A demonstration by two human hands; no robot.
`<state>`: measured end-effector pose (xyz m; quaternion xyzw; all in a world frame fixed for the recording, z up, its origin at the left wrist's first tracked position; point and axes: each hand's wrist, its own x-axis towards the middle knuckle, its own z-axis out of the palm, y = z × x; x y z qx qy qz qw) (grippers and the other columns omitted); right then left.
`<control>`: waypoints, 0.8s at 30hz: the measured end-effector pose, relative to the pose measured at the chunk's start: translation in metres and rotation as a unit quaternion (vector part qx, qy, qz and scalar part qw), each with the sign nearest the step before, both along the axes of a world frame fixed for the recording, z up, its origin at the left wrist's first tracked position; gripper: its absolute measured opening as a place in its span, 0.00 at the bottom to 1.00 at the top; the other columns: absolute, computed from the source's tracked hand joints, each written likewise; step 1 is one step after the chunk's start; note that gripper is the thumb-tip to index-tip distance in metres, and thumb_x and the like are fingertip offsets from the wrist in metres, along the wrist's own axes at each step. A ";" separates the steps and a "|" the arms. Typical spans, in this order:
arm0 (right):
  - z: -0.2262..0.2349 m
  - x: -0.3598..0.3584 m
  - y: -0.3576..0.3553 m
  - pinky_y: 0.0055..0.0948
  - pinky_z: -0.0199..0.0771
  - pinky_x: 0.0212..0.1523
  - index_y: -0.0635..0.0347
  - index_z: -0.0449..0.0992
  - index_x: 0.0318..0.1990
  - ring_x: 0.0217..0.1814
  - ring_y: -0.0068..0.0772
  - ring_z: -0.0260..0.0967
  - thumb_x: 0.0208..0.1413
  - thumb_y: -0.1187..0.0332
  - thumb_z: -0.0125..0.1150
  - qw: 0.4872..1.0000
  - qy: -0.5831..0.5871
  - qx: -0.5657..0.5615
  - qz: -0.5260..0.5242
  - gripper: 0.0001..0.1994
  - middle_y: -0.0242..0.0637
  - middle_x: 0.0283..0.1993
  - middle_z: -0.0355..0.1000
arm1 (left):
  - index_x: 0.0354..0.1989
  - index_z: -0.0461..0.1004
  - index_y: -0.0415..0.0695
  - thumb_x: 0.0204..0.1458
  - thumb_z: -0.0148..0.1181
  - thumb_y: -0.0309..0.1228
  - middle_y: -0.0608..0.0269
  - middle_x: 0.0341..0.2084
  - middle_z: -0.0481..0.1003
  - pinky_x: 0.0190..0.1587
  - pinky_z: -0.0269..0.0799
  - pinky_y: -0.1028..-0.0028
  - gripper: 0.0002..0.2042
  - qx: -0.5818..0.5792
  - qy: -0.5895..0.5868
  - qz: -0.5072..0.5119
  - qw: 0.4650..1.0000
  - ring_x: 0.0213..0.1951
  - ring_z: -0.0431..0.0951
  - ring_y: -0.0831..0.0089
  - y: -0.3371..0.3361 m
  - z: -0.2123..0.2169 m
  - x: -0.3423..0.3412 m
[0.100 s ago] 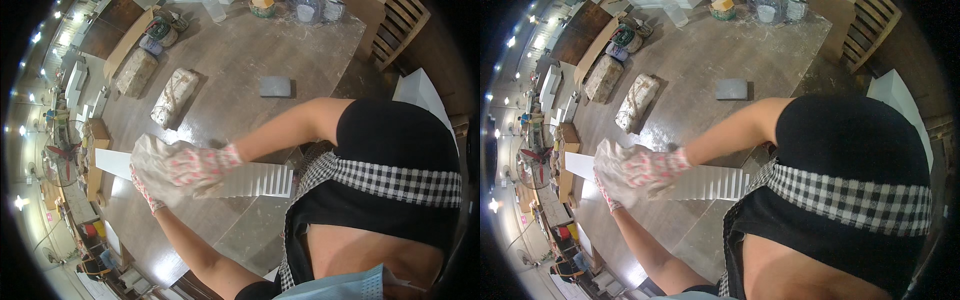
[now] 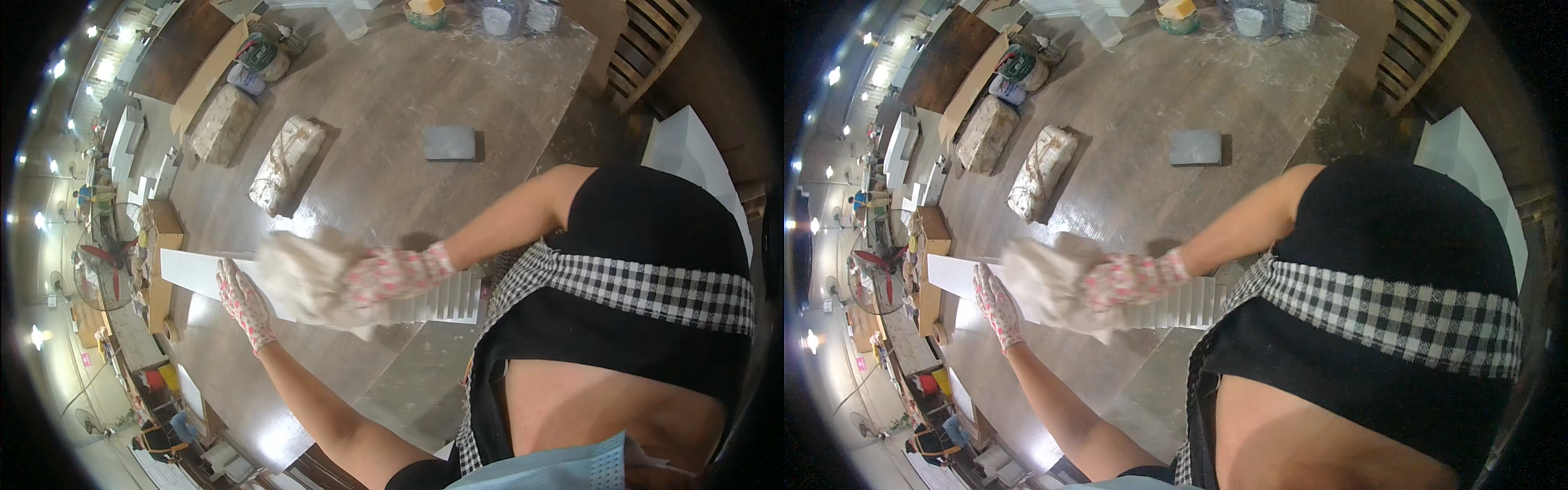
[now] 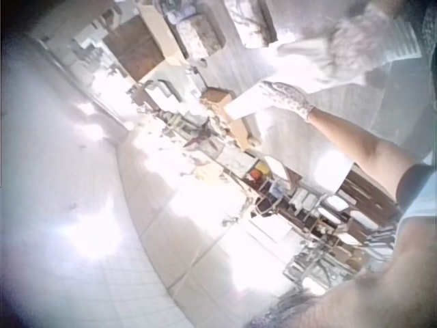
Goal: The person wipes a white corrugated foam panel with a cloth, then uses a sponge to scrub the panel's surface. The person repeatedly wipes and scrubs the panel, occasionally dipping the sponge into a container of liquid.
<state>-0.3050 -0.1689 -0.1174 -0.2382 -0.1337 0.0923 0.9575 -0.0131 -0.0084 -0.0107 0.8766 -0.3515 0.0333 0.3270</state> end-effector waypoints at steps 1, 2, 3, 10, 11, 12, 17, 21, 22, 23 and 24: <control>0.004 -0.016 0.002 0.34 0.73 0.58 0.55 0.60 0.67 0.64 0.38 0.64 0.52 0.55 0.69 0.998 -0.024 -0.034 -0.055 0.38 0.40 0.66 0.62 | 0.67 0.63 0.44 0.67 0.42 0.38 0.55 0.69 0.59 0.72 0.46 0.61 0.23 0.097 -0.117 0.003 0.988 0.71 0.52 0.58 0.000 0.006 0.001; 0.012 -0.014 -0.001 0.33 0.73 0.58 0.56 0.60 0.67 0.63 0.37 0.65 0.52 0.57 0.69 0.987 -0.081 -0.070 -0.118 0.37 0.39 0.65 0.63 | 0.67 0.63 0.44 0.67 0.42 0.37 0.55 0.69 0.59 0.72 0.46 0.61 0.22 0.092 -0.128 0.009 0.987 0.71 0.53 0.57 -0.001 0.016 0.005; 0.019 -0.012 -0.005 0.31 0.74 0.57 0.57 0.60 0.67 0.62 0.35 0.67 0.52 0.59 0.68 0.964 -0.163 -0.162 -0.133 0.35 0.39 0.64 0.64 | 0.67 0.63 0.43 0.67 0.42 0.36 0.55 0.68 0.59 0.72 0.47 0.61 0.22 0.091 -0.127 0.011 0.988 0.70 0.54 0.57 -0.003 0.016 0.002; 0.126 0.117 -0.003 0.51 0.50 0.70 0.52 0.64 0.65 0.70 0.43 0.56 0.58 0.59 0.54 0.565 -0.408 -0.593 -0.403 0.27 0.38 0.59 0.67 | 0.66 0.64 0.42 0.68 0.39 0.35 0.55 0.68 0.61 0.72 0.48 0.60 0.21 -0.024 -0.289 -0.234 0.928 0.70 0.56 0.57 0.004 0.021 -0.014; 0.125 0.112 -0.002 0.51 0.52 0.70 0.50 0.65 0.64 0.70 0.42 0.57 0.58 0.58 0.54 0.496 -0.390 -0.675 -0.383 0.26 0.38 0.57 0.68 | 0.66 0.64 0.43 0.68 0.39 0.36 0.55 0.68 0.60 0.72 0.47 0.60 0.21 0.017 -0.252 -0.163 0.954 0.70 0.55 0.57 -0.001 0.020 -0.005; 0.121 0.107 -0.001 0.50 0.53 0.69 0.49 0.66 0.63 0.69 0.41 0.58 0.58 0.58 0.55 0.435 -0.383 -0.719 -0.384 0.25 0.38 0.56 0.69 | 0.66 0.64 0.43 0.68 0.39 0.36 0.55 0.68 0.60 0.72 0.47 0.60 0.21 0.082 -0.193 -0.061 0.976 0.70 0.55 0.56 -0.001 0.018 0.000; 0.053 0.044 -0.001 0.34 0.74 0.43 0.47 0.75 0.58 0.43 0.35 0.74 0.61 0.55 0.56 0.528 -0.346 -0.704 -0.326 0.20 0.32 0.51 0.75 | 0.67 0.63 0.46 0.68 0.38 0.37 0.57 0.68 0.60 0.72 0.47 0.60 0.22 0.087 -0.126 0.019 0.988 0.70 0.54 0.57 -0.002 0.011 0.000; -0.001 -0.052 -0.002 0.35 0.72 0.48 0.45 0.74 0.56 0.48 0.31 0.70 0.57 0.59 0.60 0.568 -0.416 -0.658 -0.265 0.19 0.32 0.51 0.73 | 0.68 0.63 0.46 0.67 0.40 0.36 0.57 0.68 0.60 0.71 0.47 0.61 0.22 0.091 -0.125 0.031 0.988 0.71 0.54 0.58 -0.003 0.019 -0.001; 0.006 -0.066 -0.006 0.37 0.72 0.48 0.45 0.74 0.55 0.48 0.33 0.70 0.54 0.61 0.63 0.592 -0.420 -0.637 -0.258 0.19 0.33 0.50 0.72 | 0.68 0.63 0.46 0.67 0.40 0.35 0.57 0.68 0.60 0.71 0.48 0.61 0.22 0.093 -0.124 0.036 0.987 0.71 0.54 0.58 -0.003 0.020 -0.001; 0.021 -0.050 -0.014 0.41 0.71 0.52 0.49 0.73 0.54 0.55 0.37 0.68 0.52 0.62 0.64 0.694 -0.429 -0.544 -0.196 0.20 0.37 0.54 0.71 | 0.68 0.62 0.46 0.67 0.41 0.34 0.57 0.68 0.60 0.71 0.48 0.61 0.22 0.087 -0.122 0.024 0.988 0.71 0.54 0.58 -0.004 0.017 -0.004; 0.043 -0.020 -0.008 0.37 0.72 0.45 0.50 0.73 0.52 0.48 0.34 0.68 0.50 0.64 0.64 0.635 -0.432 -0.570 -0.292 0.20 0.35 0.49 0.69 | 0.68 0.62 0.45 0.66 0.42 0.32 0.57 0.67 0.61 0.70 0.50 0.61 0.22 0.089 -0.124 0.021 0.988 0.70 0.54 0.58 -0.004 0.017 -0.002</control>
